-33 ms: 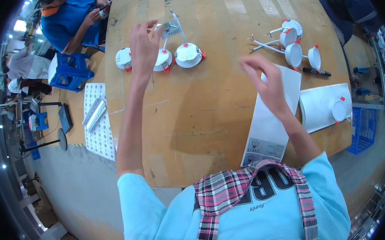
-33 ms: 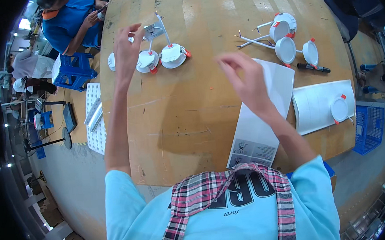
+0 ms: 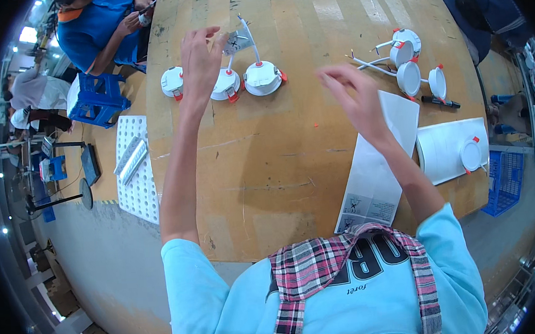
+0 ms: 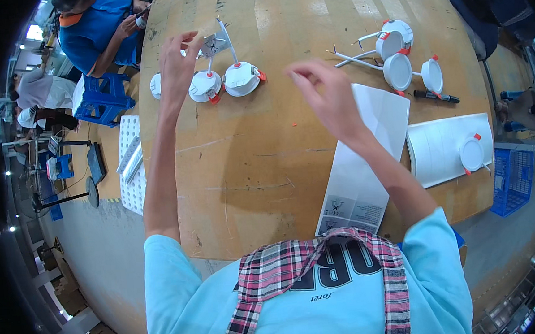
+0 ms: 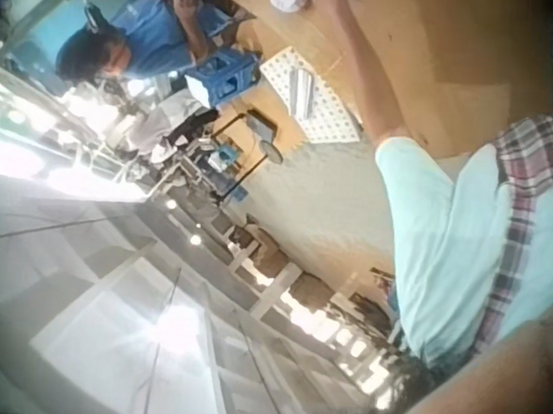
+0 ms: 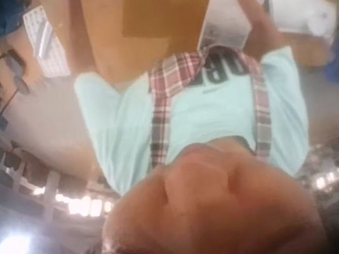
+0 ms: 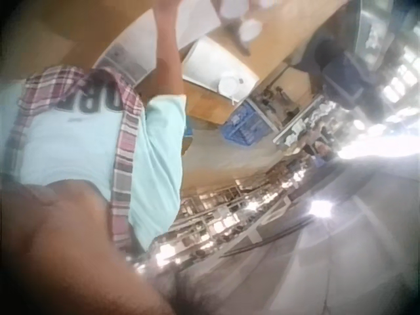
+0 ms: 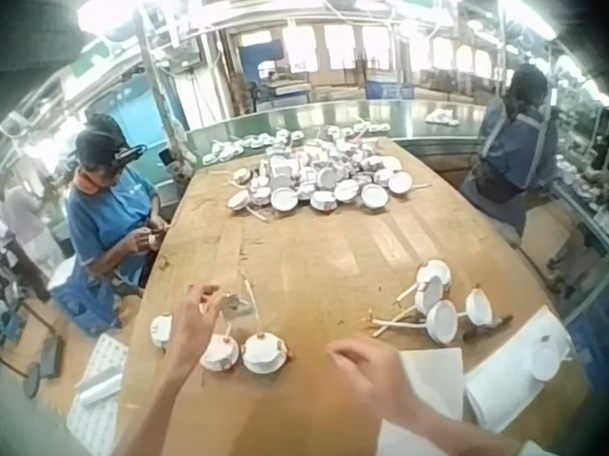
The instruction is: The recorder is peeling labels from a sheet and applying them to small circular electronic components.
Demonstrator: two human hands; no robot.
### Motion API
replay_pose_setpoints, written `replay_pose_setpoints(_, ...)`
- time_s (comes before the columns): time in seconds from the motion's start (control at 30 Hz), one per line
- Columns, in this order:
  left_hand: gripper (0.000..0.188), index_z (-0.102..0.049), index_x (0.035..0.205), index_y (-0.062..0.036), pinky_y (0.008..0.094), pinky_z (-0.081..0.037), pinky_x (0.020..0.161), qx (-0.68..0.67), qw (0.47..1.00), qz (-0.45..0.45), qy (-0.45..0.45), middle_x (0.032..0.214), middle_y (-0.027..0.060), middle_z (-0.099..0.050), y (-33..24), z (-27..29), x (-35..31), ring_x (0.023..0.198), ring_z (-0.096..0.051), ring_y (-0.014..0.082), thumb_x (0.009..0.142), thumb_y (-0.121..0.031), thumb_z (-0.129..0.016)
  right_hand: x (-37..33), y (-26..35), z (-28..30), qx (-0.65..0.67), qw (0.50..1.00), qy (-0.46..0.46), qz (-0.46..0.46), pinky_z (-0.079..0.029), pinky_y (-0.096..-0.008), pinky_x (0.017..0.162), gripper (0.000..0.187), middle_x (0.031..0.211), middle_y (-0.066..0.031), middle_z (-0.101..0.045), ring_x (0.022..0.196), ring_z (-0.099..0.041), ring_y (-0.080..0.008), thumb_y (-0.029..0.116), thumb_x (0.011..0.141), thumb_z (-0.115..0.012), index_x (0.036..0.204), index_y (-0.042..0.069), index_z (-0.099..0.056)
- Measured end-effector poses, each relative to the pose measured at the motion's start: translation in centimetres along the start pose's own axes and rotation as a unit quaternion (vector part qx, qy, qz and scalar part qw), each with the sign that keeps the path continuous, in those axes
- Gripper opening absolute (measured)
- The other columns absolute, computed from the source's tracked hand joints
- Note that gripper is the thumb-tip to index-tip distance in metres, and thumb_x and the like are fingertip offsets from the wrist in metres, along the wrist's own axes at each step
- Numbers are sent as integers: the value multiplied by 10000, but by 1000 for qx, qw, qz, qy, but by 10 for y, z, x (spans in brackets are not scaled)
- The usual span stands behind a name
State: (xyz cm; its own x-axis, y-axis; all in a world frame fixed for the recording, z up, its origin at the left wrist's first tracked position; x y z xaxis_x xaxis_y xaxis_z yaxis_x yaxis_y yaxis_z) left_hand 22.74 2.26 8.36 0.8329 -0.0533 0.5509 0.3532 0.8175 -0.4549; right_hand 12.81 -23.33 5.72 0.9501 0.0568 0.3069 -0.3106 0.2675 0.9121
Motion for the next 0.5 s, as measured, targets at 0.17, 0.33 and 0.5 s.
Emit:
replay_pose_setpoints(0.17, 294, -657, 1035, 24, 308, -500, 670, -42, 983, 94, 150, 833, 133, -685, 24, -54, 12, 745, -643, 171, 887, -226, -614, 95, -68, -73, 23, 997, 34, -63, -481, -285, 663, 328, 794, -106, -664, 716, -613, -150, 284, 867, -634, 943, -32, -679)
replay_pose_setpoints(0.33, 251, -655, 999, 28, 284, -498, 659, -116, 969, 139, 170, 819, 106, -692, 32, -58, 10, 740, -641, 135, 892, -194, -607, 117, -84, -113, 59, 979, 100, -167, -471, -280, 635, 367, 773, -68, -667, 681, -588, -117, 334, 828, -689, 910, -23, -702)
replay_pose_setpoints(0.5, 221, -656, 967, 26, 260, -489, 666, -153, 965, 133, 167, 823, 84, -689, 30, -55, 5, 752, -630, 112, 893, -178, -610, 117, -74, -122, 98, 976, 96, -168, -445, -255, 624, 317, 781, -25, -651, 673, -545, -87, 303, 840, -686, 919, -4, -699)
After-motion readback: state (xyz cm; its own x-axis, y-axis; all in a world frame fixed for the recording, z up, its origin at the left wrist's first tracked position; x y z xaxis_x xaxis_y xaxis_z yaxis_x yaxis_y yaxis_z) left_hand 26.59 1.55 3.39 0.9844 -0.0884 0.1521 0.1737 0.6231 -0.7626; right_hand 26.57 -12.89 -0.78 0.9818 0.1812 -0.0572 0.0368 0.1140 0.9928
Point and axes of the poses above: each hand's wrist, its own x-axis towards the middle knuckle, its own z-axis out of the back of the hand, y = z × x, the point moved 10 cm from there along x, towards the middle knuckle
